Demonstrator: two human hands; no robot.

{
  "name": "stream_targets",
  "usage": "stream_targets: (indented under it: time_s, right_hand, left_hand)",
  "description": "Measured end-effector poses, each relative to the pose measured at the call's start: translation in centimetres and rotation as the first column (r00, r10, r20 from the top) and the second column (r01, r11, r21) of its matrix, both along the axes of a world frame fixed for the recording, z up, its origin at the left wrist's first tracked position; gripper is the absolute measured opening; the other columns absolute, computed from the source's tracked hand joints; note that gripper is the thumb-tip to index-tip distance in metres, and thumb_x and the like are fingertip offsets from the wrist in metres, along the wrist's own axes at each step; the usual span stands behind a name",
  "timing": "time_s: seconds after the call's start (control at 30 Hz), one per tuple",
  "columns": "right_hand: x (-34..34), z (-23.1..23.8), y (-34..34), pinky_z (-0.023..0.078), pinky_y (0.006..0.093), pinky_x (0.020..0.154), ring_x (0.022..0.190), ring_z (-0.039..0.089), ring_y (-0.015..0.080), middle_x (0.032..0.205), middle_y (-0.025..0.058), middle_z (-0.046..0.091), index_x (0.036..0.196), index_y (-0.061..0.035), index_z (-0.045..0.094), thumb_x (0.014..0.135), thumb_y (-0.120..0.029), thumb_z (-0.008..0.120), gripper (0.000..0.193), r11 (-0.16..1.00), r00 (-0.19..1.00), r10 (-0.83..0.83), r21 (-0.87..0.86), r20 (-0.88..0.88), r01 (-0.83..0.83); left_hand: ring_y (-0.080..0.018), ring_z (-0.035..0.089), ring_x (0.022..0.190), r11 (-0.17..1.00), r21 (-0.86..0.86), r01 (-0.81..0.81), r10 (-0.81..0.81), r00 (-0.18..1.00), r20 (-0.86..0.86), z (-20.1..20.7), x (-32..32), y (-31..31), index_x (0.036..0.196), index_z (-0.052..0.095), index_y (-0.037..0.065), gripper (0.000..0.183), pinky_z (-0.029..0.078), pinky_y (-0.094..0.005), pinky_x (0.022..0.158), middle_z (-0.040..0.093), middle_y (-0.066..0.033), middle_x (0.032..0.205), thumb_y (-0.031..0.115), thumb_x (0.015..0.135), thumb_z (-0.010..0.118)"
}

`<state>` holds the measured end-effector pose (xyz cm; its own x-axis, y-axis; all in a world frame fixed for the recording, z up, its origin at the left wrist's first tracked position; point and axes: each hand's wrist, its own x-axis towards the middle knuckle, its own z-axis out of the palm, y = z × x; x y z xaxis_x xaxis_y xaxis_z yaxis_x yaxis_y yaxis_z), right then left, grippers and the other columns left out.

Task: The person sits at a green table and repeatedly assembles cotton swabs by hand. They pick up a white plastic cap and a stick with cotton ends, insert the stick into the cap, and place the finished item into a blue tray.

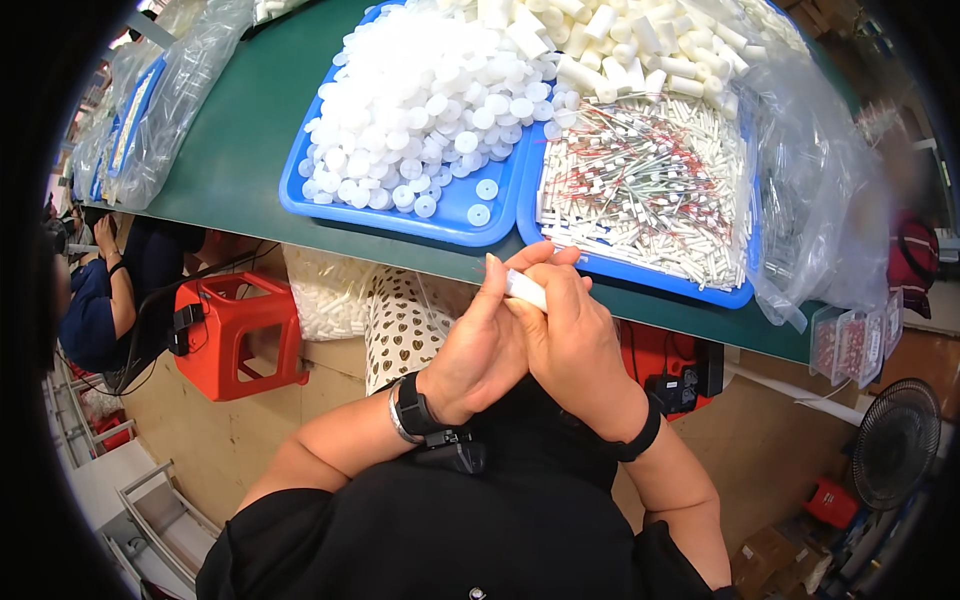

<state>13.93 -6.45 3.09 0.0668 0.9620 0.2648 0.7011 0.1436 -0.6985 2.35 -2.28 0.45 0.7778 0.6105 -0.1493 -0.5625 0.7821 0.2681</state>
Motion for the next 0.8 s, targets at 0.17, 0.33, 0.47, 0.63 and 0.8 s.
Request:
stream_targets:
  time_s: [0.17,0.33,0.47,0.63,0.8]
  right_hand:
    - [-0.1,0.5,-0.6,0.047,0.0299,0.067,0.077,0.059,0.0182,0.090,0.0119,0.062,0.109,0.0012,0.052,0.096,-0.007,0.057,0.016,0.986,0.957,-0.014,-0.165,-0.289,-0.036]
    - [-0.7,-0.9,-1.1,0.046,0.0264,0.062,0.071,0.058,0.0146,0.089,0.0090,0.061,0.112,0.0013,0.051,0.099,-0.012,0.052,0.019,0.987,0.958,-0.026,-0.160,-0.286,-0.021]
    - [0.3,0.5,-1.1,0.039,0.0207,0.048,0.052,0.049,0.0081,0.080,0.0074,0.058,0.113,0.0018,0.052,0.103,-0.022,0.043,0.027,0.830,0.393,-0.324,-0.458,-0.861,-0.319]
    - [1.2,-0.3,-1.3,0.029,0.0191,0.037,0.040,0.035,0.0053,0.071,0.0054,0.054,0.113,0.0032,0.054,0.106,-0.032,0.037,0.040,0.753,0.059,-0.414,-0.379,-0.908,-0.538]
    - [0.4,-1.1,-1.7,0.036,0.0229,0.041,0.044,0.042,0.0077,0.074,0.0054,0.057,0.115,0.0015,0.054,0.105,-0.028,0.040,0.034,0.767,0.425,-0.278,-0.466,-0.861,-0.442]
  left_hand:
    - [-0.0260,0.040,0.135,0.988,0.157,-0.003,0.023,0.992,-0.121,0.1,-0.4,0.1,0.149,0.027,0.011,0.063,0.035,-0.0433,0.112,0.037,-0.0109,0.149,0.053,0.103,0.023]
    - [-0.0264,0.043,0.133,0.980,0.197,-0.010,0.048,0.980,-0.192,-0.3,-0.5,-0.7,0.151,0.023,0.010,0.066,0.039,-0.0430,0.109,0.038,-0.0120,0.149,0.055,0.102,0.023]
    - [-0.0274,0.044,0.131,0.966,0.241,0.088,-0.018,0.960,-0.280,0.3,-1.6,-0.1,0.152,0.021,0.010,0.067,0.040,-0.0429,0.107,0.037,-0.0131,0.149,0.054,0.102,0.022]
    - [-0.0279,0.044,0.132,0.976,0.193,0.102,-0.058,0.974,-0.219,-0.1,-2.3,0.6,0.150,0.028,0.005,0.066,0.041,-0.0415,0.108,0.042,-0.0152,0.146,0.052,0.104,0.022]
    - [-0.0269,0.054,0.121,0.947,0.284,0.153,-0.065,0.953,-0.297,-1.0,-2.5,0.2,0.144,0.038,0.001,0.058,0.044,-0.0398,0.104,0.052,-0.0162,0.135,0.043,0.107,0.023]
